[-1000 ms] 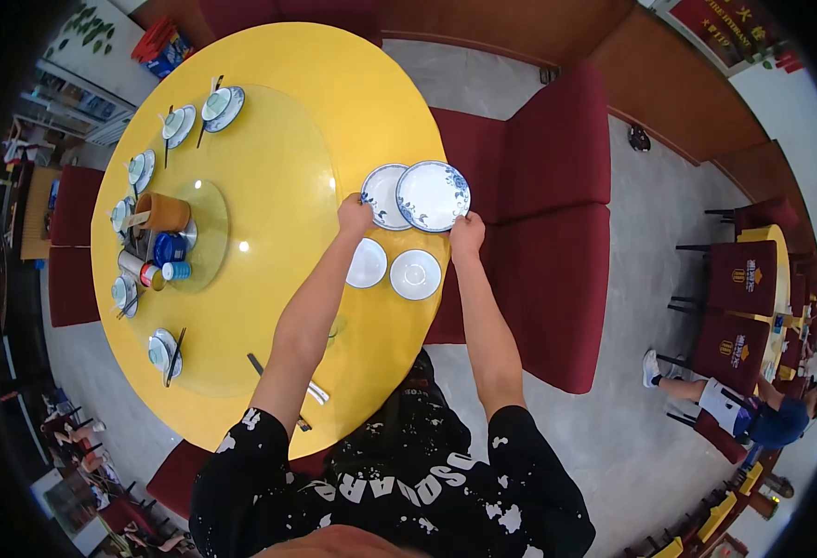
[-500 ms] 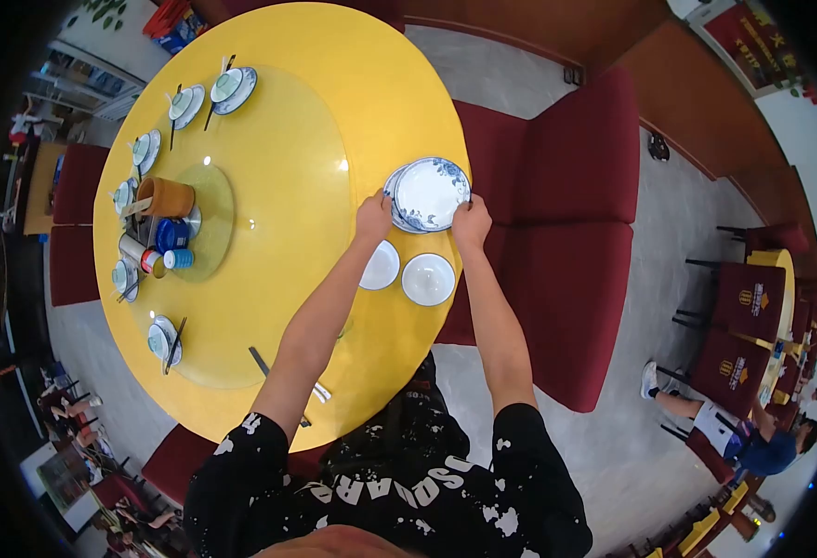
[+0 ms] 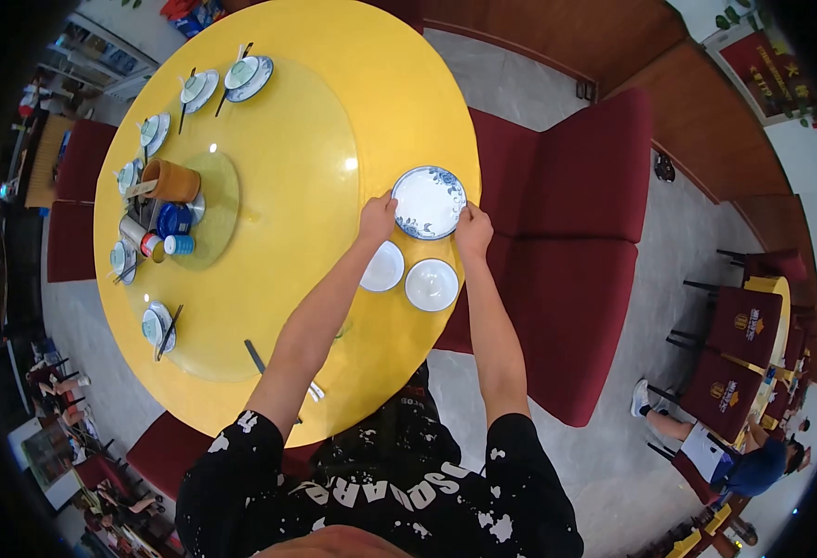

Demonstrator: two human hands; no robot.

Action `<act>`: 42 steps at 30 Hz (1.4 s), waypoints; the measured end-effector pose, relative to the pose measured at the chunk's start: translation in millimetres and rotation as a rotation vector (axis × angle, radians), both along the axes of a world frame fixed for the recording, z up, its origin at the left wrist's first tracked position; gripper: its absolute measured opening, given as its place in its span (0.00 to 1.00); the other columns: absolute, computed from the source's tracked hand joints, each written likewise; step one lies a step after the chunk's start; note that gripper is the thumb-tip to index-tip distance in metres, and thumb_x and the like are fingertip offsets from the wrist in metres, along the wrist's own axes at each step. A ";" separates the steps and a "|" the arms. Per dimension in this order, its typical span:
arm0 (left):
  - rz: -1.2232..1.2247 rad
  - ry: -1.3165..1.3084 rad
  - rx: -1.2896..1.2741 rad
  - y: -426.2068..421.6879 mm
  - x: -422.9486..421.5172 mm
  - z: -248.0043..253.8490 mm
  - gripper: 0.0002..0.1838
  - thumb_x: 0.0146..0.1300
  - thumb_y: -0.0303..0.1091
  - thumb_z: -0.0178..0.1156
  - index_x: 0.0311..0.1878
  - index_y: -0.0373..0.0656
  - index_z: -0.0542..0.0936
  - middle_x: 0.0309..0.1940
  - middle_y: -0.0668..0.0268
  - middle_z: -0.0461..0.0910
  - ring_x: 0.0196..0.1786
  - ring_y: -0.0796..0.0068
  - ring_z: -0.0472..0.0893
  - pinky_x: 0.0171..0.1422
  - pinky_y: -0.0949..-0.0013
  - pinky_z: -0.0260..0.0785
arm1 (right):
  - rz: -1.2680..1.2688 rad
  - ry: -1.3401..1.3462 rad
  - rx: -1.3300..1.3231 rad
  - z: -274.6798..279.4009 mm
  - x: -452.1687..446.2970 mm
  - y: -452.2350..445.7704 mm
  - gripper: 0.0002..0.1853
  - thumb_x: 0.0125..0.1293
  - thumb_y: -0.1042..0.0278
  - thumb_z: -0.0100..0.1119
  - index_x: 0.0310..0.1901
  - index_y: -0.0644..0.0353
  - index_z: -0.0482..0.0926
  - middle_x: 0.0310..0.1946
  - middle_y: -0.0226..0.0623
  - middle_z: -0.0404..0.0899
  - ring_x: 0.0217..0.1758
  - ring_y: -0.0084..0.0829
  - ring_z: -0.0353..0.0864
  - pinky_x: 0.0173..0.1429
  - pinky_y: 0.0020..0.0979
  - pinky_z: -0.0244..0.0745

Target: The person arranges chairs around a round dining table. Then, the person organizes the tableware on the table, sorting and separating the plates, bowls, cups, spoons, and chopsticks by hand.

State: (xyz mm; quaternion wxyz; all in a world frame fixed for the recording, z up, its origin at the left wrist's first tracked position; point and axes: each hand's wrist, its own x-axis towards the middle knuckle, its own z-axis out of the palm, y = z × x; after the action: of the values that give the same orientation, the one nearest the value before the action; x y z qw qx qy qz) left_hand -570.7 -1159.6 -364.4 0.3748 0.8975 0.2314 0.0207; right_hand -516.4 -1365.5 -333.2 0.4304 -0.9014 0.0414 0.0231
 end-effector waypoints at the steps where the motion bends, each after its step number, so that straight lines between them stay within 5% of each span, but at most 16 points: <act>1: -0.013 0.000 0.036 -0.2 -0.6 11.8 0.22 0.71 0.42 0.54 0.62 0.40 0.77 0.44 0.40 0.79 0.47 0.43 0.81 0.53 0.50 0.74 | 0.004 0.012 -0.016 0.0 -2.5 0.6 0.18 0.68 0.63 0.55 0.53 0.67 0.81 0.42 0.55 0.83 0.48 0.53 0.81 0.54 0.44 0.76; 4: -0.010 -0.162 0.039 10.6 -23.6 83.9 0.20 0.70 0.37 0.55 0.63 0.41 0.76 0.45 0.43 0.80 0.46 0.47 0.82 0.50 0.53 0.76 | -0.101 -0.114 -0.078 46.5 -30.9 18.0 0.21 0.67 0.64 0.57 0.57 0.69 0.77 0.46 0.55 0.81 0.51 0.52 0.79 0.56 0.43 0.75; 8: 0.081 -0.441 0.003 47.3 -112.4 142.4 0.20 0.65 0.23 0.55 0.61 0.41 0.77 0.46 0.49 0.81 0.45 0.52 0.84 0.45 0.60 0.78 | 0.377 -0.191 0.153 47.4 -120.9 81.6 0.21 0.65 0.69 0.59 0.58 0.69 0.75 0.54 0.54 0.77 0.58 0.51 0.76 0.64 0.45 0.70; 14: 0.701 -0.300 0.081 74.5 -368.3 140.3 0.19 0.66 0.21 0.53 0.59 0.40 0.78 0.44 0.54 0.83 0.41 0.66 0.83 0.46 0.68 0.75 | 1.050 -0.207 0.142 48.1 -271.1 228.2 0.21 0.63 0.69 0.56 0.57 0.70 0.75 0.60 0.55 0.74 0.66 0.54 0.70 0.71 0.46 0.67; 20: 1.068 -0.045 -0.096 7.9 -570.9 108.9 0.14 0.70 0.28 0.53 0.56 0.37 0.79 0.39 0.58 0.85 0.38 0.72 0.83 0.43 0.70 0.74 | 1.629 -0.083 -0.424 69.0 -400.9 301.1 0.41 0.65 0.48 0.56 0.72 0.69 0.59 0.76 0.53 0.54 0.80 0.52 0.50 0.78 0.60 0.47; 25: 1.141 -0.163 -0.570 -22.8 -617.6 95.1 0.17 0.70 0.31 0.53 0.58 0.38 0.78 0.41 0.62 0.86 0.37 0.76 0.82 0.41 0.74 0.73 | 1.706 -0.245 -0.743 71.5 -438.4 290.0 0.48 0.67 0.37 0.50 0.76 0.69 0.52 0.79 0.53 0.47 0.83 0.50 0.44 0.80 0.62 0.33; 30: 1.129 -0.353 -0.653 -11.9 -622.6 63.8 0.16 0.70 0.29 0.53 0.57 0.33 0.78 0.40 0.59 0.85 0.37 0.76 0.82 0.43 0.74 0.74 | 1.719 -0.310 -0.881 84.6 -432.9 274.6 0.50 0.68 0.32 0.46 0.76 0.70 0.52 0.79 0.53 0.46 0.83 0.48 0.43 0.80 0.63 0.31; 42: 1.016 -0.463 -0.654 46.3 -617.7 126.3 0.14 0.72 0.27 0.52 0.56 0.34 0.79 0.40 0.61 0.83 0.38 0.76 0.81 0.46 0.72 0.75 | 1.571 -0.133 -1.164 119.5 -406.3 260.2 0.50 0.69 0.30 0.41 0.76 0.71 0.51 0.79 0.54 0.45 0.81 0.53 0.48 0.79 0.63 0.34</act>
State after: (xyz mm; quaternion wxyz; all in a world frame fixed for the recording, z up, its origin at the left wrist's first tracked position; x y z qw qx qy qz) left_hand -1188.4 -1113.3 -238.1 0.6126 0.4879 0.5349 0.3172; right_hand -922.8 -1105.2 -213.7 -0.2178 -0.7433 -0.5899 0.2281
